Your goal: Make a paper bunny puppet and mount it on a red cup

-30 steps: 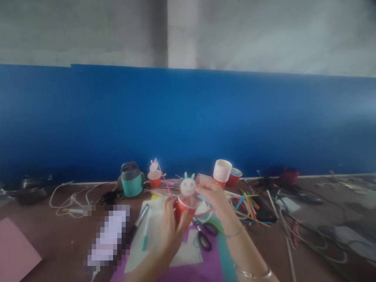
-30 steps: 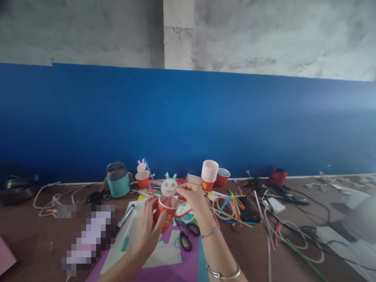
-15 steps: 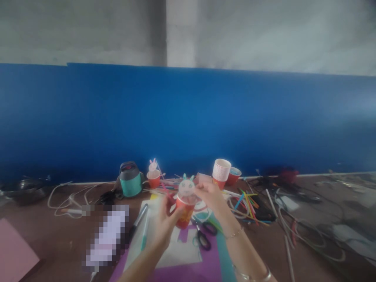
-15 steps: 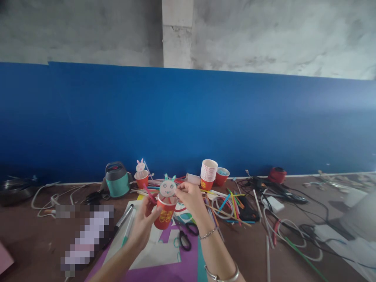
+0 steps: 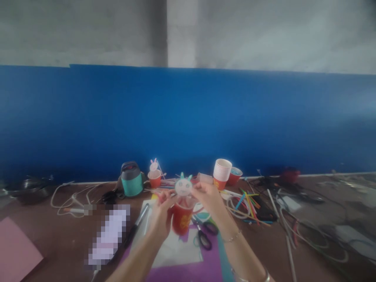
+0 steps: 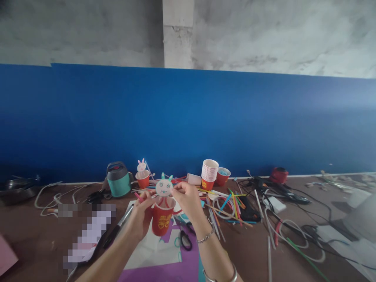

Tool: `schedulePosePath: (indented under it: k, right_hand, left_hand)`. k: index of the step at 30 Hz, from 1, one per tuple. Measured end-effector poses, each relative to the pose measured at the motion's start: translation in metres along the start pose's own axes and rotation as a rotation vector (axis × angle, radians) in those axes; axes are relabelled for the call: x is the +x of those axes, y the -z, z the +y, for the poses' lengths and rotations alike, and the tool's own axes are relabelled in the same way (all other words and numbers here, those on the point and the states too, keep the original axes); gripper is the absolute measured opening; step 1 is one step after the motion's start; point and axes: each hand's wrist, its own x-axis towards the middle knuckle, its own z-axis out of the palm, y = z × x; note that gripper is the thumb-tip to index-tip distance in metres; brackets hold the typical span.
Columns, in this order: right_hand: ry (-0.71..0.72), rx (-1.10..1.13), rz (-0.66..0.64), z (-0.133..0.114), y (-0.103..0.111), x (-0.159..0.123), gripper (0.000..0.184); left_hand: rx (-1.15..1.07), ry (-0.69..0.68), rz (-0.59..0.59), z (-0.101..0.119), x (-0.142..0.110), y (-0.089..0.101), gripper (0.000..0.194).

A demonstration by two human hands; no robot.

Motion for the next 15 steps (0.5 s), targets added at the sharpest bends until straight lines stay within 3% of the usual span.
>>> schedulePosePath:
  k: [4, 12, 15]
  right_hand:
    - [0.028, -0.073, 0.016, -0.003, 0.001, -0.002, 0.014]
    - [0.050, -0.252, 0.016, -0.010, 0.003, -0.007, 0.016]
    - [0.040, -0.200, 0.000, -0.004, 0.006, -0.003, 0.016]
  left_hand:
    - [0.028, 0.029, -0.097, 0.000, 0.004, -0.001, 0.028]
    - [0.231, 0.031, -0.123, 0.003, 0.010, 0.009, 0.011]
    - [0.404, 0.002, -0.127, -0.001, 0.018, 0.022, 0.024]
